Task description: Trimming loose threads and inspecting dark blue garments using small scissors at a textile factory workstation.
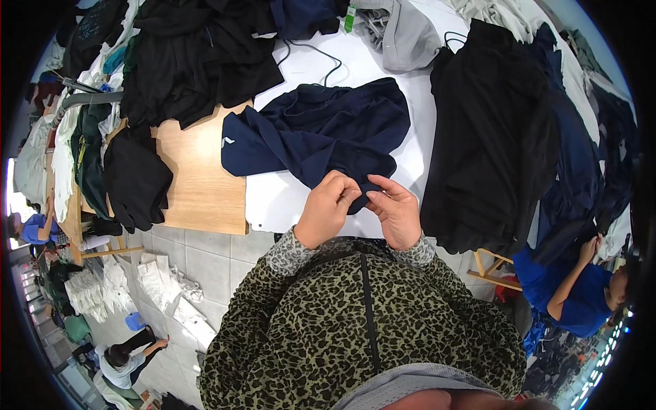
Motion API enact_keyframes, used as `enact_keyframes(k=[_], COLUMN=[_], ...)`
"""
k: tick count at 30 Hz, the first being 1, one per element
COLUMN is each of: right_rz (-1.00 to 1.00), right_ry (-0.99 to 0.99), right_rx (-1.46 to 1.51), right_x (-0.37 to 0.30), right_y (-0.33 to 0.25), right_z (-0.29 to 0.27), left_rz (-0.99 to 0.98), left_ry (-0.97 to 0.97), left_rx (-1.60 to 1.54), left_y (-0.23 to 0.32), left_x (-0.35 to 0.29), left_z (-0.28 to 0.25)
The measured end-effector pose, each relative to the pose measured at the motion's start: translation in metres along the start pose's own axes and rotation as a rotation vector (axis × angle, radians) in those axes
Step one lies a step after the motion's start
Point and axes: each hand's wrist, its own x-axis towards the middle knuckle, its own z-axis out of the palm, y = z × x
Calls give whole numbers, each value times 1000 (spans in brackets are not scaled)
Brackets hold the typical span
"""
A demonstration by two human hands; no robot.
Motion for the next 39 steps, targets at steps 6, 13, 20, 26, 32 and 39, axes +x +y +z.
enact_keyframes(k=[6,13,20,26,32,39], right_rz=[40,67,113,123,48,29], right_ry=[-39,-24,-45,-31,-50,-37], right_rx=[77,110,206,242,157,126], right_x=[1,2,3,6,1,0], right_y=[2,3,-3,-2,-1,-1], right_z=[-3,-5,-8,-8,-4,-3], left_rz=[-414,-679,-176,-237,-271,-281], left_ry=[-38,-127,-139,-145,-220,-246], left_rx=[-565,-744,7,105,133,129], left_y=[-9,-3,8,20,18,19], left_x=[-2,2,-11,-12,-10,-9], left_z=[3,-11,-26,-25,-22,-21])
